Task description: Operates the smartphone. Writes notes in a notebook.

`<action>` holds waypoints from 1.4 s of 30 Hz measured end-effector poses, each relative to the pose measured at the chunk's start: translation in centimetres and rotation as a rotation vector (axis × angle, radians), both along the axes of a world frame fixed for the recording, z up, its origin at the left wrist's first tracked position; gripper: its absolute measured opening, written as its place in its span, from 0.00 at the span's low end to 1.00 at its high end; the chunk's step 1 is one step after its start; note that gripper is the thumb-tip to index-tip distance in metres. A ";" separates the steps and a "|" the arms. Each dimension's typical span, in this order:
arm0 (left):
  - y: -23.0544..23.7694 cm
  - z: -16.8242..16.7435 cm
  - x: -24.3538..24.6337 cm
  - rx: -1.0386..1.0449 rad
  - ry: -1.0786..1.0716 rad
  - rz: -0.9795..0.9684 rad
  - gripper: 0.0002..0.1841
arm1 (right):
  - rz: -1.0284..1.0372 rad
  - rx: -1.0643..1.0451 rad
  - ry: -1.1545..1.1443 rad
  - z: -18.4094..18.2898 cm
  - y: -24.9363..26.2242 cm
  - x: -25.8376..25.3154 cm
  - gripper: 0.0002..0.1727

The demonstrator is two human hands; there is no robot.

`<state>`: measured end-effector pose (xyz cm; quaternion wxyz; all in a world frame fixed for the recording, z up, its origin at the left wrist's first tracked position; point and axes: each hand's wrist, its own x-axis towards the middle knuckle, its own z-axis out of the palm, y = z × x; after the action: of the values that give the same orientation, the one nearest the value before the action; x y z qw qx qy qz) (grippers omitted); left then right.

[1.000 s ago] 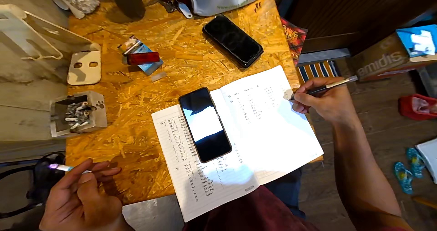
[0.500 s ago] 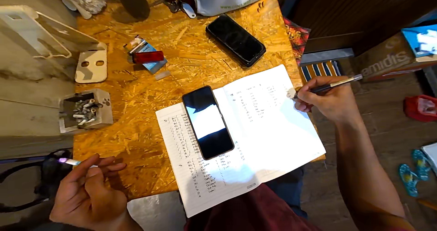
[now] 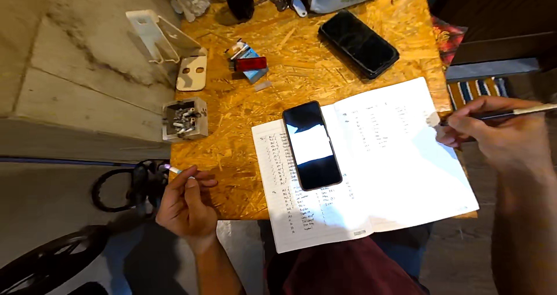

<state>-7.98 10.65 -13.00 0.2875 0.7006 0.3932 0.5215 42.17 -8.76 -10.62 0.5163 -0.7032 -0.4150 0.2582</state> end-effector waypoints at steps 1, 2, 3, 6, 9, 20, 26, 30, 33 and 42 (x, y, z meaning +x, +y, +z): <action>0.0 0.0 0.0 -0.001 0.000 0.001 0.14 | -0.004 0.002 0.008 0.0 0.0 0.0 0.02; 0.0 0.0 0.0 0.002 0.004 0.005 0.14 | -0.005 0.008 0.015 -0.1 0.1 -0.1 0.02; 0.0 -0.1 -0.1 0.003 0.012 0.007 0.15 | -0.002 0.013 0.019 -0.1 0.0 0.0 0.02; 0.1 -0.1 -0.1 0.013 0.030 0.017 0.15 | 0.004 0.010 0.016 -0.1 0.0 -0.1 0.02; 0.1 -0.1 -0.1 0.014 0.019 0.019 0.15 | 0.044 0.030 -0.006 -0.1 -0.1 0.0 0.04; 0.0 0.0 0.0 0.014 0.004 0.011 0.14 | 0.250 0.131 0.036 1.1 1.1 -3.1 0.08; 0.0 -0.1 -0.1 0.021 -0.003 0.014 0.14 | 0.314 0.087 0.111 0.6 1.7 -3.3 0.05; 0.0 0.0 0.1 0.015 0.001 0.013 0.14 | 0.286 0.038 0.110 0.7 1.6 -2.6 0.05; -0.1 0.1 0.0 -0.002 0.010 0.000 0.14 | 0.271 0.032 0.125 0.7 1.8 -2.4 0.04; 0.2 -0.9 -0.9 -0.045 0.040 -0.016 0.15 | 0.276 0.027 0.154 0.6 1.7 -2.2 0.04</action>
<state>-8.89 10.89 -13.89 0.2992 0.7074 0.4049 0.4961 40.01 -7.09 -9.98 0.5156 -0.6108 -0.4701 0.3743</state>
